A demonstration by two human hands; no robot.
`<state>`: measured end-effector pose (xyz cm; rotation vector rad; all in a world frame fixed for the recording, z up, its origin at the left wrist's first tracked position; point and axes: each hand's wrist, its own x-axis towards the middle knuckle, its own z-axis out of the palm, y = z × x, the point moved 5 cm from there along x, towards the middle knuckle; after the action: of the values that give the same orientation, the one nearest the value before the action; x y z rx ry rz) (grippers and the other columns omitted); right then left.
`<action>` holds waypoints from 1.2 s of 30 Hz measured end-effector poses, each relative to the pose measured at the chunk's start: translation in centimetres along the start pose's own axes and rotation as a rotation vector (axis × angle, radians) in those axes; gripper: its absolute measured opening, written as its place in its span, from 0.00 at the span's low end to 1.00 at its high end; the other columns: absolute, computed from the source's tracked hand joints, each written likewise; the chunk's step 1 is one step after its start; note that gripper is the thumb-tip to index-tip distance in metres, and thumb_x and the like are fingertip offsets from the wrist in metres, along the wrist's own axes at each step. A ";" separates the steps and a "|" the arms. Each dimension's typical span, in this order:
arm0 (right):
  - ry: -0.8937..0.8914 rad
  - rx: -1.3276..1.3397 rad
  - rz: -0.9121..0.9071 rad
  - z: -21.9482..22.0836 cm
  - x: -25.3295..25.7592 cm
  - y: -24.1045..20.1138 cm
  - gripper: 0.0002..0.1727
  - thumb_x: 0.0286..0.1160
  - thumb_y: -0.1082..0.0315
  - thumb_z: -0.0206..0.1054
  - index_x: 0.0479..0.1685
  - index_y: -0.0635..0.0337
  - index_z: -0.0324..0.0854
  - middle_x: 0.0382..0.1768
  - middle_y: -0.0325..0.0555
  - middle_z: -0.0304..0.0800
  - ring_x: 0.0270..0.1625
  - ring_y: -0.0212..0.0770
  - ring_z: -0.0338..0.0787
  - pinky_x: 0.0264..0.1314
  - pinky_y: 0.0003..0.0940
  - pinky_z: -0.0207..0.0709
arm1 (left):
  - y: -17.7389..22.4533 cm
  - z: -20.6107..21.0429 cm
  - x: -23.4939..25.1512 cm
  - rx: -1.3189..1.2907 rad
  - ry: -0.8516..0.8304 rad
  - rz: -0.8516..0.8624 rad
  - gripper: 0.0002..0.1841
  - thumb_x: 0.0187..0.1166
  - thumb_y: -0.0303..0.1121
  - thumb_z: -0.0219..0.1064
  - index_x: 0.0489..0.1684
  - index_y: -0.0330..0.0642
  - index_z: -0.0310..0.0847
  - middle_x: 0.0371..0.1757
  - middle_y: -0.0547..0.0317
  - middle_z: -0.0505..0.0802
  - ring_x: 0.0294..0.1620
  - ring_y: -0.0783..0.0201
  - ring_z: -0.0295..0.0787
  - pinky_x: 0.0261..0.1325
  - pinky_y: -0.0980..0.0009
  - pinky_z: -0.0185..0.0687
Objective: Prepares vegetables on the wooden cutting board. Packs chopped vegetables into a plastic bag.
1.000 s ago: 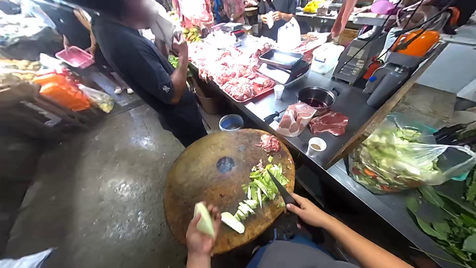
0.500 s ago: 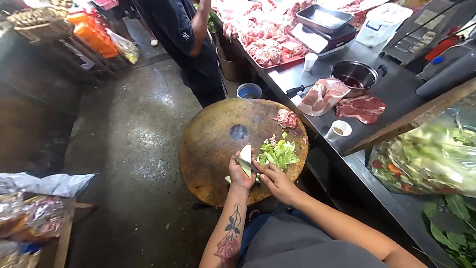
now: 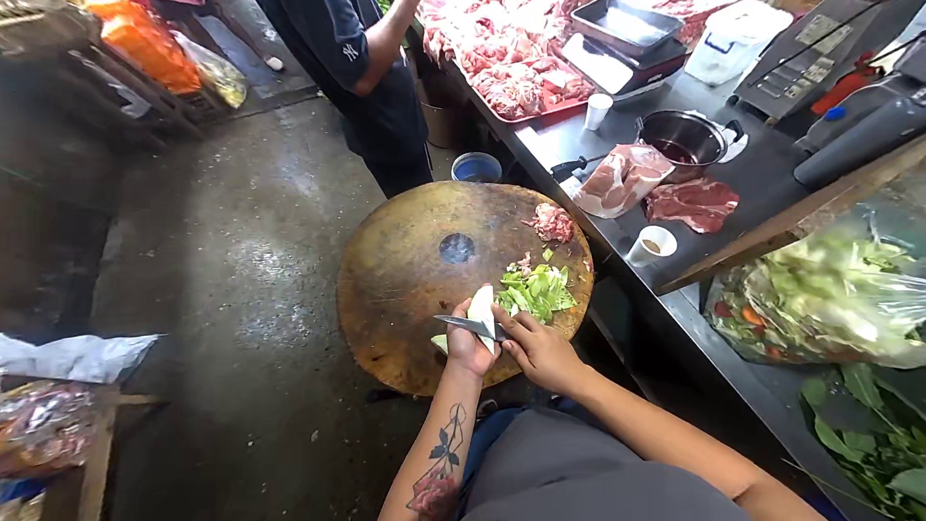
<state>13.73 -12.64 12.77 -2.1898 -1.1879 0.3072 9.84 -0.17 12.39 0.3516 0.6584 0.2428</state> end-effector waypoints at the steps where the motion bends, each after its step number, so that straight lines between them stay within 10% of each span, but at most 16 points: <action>1: -0.003 -0.007 -0.004 0.1 0.0 0.2 0.31 0.92 0.48 0.45 0.93 0.39 0.60 0.59 0.53 0.87 0.42 0.50 0.91 0.40 0.52 0.86 | -0.1 -0.2 0.0 0.008 -0.009 -0.011 0.24 0.92 0.44 0.37 0.59 0.39 0.77 0.41 0.49 0.90 0.39 0.58 0.92 0.37 0.63 0.89; 7: -0.005 -0.023 0.024 0.6 0.2 1.1 0.30 0.91 0.47 0.47 0.90 0.37 0.64 0.60 0.52 0.87 0.45 0.51 0.91 0.43 0.53 0.85 | -1.2 -1.4 0.0 0.009 -0.045 -0.105 0.28 0.92 0.48 0.33 0.60 0.40 0.76 0.46 0.45 0.91 0.44 0.54 0.92 0.43 0.57 0.89; 11: 0.036 0.032 0.072 0.5 0.9 2.0 0.27 0.90 0.49 0.50 0.85 0.39 0.72 0.62 0.52 0.87 0.48 0.52 0.92 0.47 0.55 0.85 | -2.3 -2.5 -0.5 0.170 0.048 -0.157 0.28 0.92 0.51 0.32 0.49 0.43 0.77 0.31 0.51 0.86 0.23 0.61 0.83 0.23 0.67 0.80; 18: 0.018 -0.070 0.328 -0.2 3.0 6.7 0.29 0.92 0.58 0.49 0.92 0.38 0.61 0.72 0.61 0.78 0.54 0.58 0.91 0.56 0.56 0.86 | -3.4 -5.9 -1.2 0.235 0.127 -0.299 0.30 0.92 0.58 0.38 0.50 0.41 0.77 0.29 0.53 0.84 0.19 0.61 0.80 0.23 0.69 0.81; 23: -0.093 -0.281 0.576 -0.8 4.0 9.0 0.47 0.78 0.73 0.57 0.92 0.11 0.50 0.88 0.70 0.52 0.54 0.71 0.89 0.54 0.65 0.83 | 2.4 -10.6 -1.6 0.440 0.213 0.061 0.17 0.93 0.35 0.48 0.75 0.44 0.69 0.41 0.53 0.87 0.28 0.64 0.84 0.29 0.70 0.84; 26: -0.144 -0.119 0.541 0.5 3.4 7.1 0.41 0.85 0.55 0.61 0.96 0.33 0.45 0.83 0.71 0.59 0.50 0.63 0.91 0.54 0.58 0.85 | 6.4 -14.4 -2.3 0.588 0.383 0.217 0.17 0.94 0.34 0.51 0.75 0.39 0.70 0.46 0.51 0.87 0.33 0.64 0.87 0.34 0.70 0.85; 29: -0.307 0.161 0.397 5.2 1.8 3.2 0.33 0.74 0.66 0.69 0.81 0.62 0.65 0.70 0.70 0.76 0.63 0.62 0.87 0.65 0.56 0.82 | 8.4 -17.7 -2.4 0.707 0.523 0.284 0.20 0.95 0.36 0.50 0.78 0.37 0.69 0.64 0.44 0.85 0.54 0.61 0.87 0.54 0.64 0.84; 36: -0.627 0.198 0.457 12.9 0.6 0.5 0.25 0.81 0.65 0.66 0.73 0.67 0.72 0.66 0.65 0.80 0.65 0.59 0.85 0.70 0.55 0.79 | 7.6 -19.9 -0.8 0.883 0.470 0.310 0.25 0.88 0.28 0.61 0.82 0.35 0.59 0.66 0.35 0.82 0.51 0.53 0.90 0.47 0.59 0.89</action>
<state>8.32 -7.05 2.42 -2.2286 -0.8740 1.3190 -4.20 11.28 1.18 1.2753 1.1628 0.3255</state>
